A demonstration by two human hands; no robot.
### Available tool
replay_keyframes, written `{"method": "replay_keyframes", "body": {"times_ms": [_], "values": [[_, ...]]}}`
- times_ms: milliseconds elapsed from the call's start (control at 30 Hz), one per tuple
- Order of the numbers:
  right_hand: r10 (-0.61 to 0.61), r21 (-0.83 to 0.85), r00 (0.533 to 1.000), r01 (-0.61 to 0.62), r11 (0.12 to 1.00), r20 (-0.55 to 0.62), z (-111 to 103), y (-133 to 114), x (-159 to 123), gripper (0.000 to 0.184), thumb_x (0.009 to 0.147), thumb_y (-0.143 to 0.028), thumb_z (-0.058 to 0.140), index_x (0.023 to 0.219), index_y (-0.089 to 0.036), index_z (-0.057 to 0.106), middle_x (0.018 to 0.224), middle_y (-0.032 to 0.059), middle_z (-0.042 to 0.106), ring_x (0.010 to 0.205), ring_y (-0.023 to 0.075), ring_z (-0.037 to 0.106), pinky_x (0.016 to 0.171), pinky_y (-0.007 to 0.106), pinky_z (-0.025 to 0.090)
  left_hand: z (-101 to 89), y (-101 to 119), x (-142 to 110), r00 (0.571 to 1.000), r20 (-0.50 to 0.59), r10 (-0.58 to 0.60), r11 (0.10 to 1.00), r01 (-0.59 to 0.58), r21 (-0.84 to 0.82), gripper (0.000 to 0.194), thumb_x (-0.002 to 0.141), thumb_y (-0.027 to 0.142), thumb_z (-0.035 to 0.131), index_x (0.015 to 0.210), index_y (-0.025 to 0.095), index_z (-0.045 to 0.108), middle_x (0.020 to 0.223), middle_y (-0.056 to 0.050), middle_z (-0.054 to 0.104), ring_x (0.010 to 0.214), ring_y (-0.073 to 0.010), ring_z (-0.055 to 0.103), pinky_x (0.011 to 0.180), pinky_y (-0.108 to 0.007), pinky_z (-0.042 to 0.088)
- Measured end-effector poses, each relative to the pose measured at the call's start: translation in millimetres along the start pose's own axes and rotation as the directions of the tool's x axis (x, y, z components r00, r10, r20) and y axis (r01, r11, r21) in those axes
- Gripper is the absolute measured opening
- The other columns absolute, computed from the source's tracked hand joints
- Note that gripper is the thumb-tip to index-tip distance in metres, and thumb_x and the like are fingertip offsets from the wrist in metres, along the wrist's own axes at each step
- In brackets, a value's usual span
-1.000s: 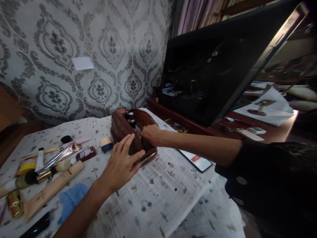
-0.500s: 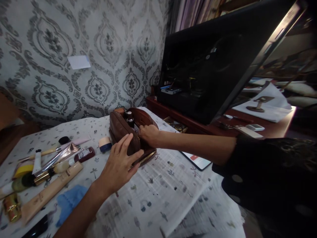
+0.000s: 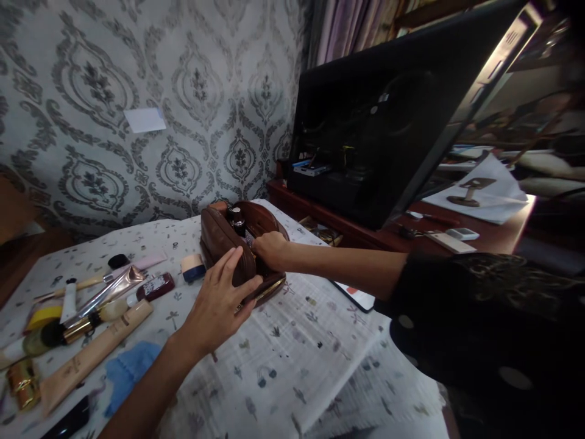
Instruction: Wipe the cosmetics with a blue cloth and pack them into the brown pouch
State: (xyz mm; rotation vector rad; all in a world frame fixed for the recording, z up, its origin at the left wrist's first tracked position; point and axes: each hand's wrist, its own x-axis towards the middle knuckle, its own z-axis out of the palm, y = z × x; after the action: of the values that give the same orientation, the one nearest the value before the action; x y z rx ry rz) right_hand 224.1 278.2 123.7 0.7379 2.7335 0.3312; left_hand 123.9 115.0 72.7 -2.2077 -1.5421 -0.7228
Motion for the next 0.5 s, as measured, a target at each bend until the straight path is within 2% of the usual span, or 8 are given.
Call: {"method": "replay_keyframes", "body": {"times_ms": [267, 500], "values": [[-0.01, 0.014, 0.997, 0.009, 1.0, 0.07, -15, 1, -8, 0.035, 0.092, -0.015, 0.058, 0.126, -0.012, 0.064, 0.127, 0.019, 0.067, 0.118, 0.029, 0.066, 0.094, 0.037, 0.056, -0.3, 1, -1, 1.0, -0.008, -0.008, 1.0, 0.008, 0.008, 0.033, 0.09, 0.018, 0.061, 0.122, 0.024, 0.062, 0.161, -0.014, 0.021, 0.146, -0.0383, 0.029, 0.108, -0.06, 0.043], [0.023, 0.012, 0.997, -0.024, 1.0, 0.07, -17, -3, -11, 0.038, 0.092, -0.014, 0.058, 0.13, -0.011, 0.062, 0.127, 0.0206, 0.067, 0.118, 0.0295, 0.066, 0.093, 0.037, 0.056, 2.1, 0, -3, 1.0, -0.029, -0.008, 1.0, 0.008, 0.002, 0.033, 0.089, 0.018, 0.062, 0.121, 0.025, 0.063, 0.159, -0.016, 0.022, 0.145, -0.0381, 0.029, 0.105, -0.06, 0.044]]}}
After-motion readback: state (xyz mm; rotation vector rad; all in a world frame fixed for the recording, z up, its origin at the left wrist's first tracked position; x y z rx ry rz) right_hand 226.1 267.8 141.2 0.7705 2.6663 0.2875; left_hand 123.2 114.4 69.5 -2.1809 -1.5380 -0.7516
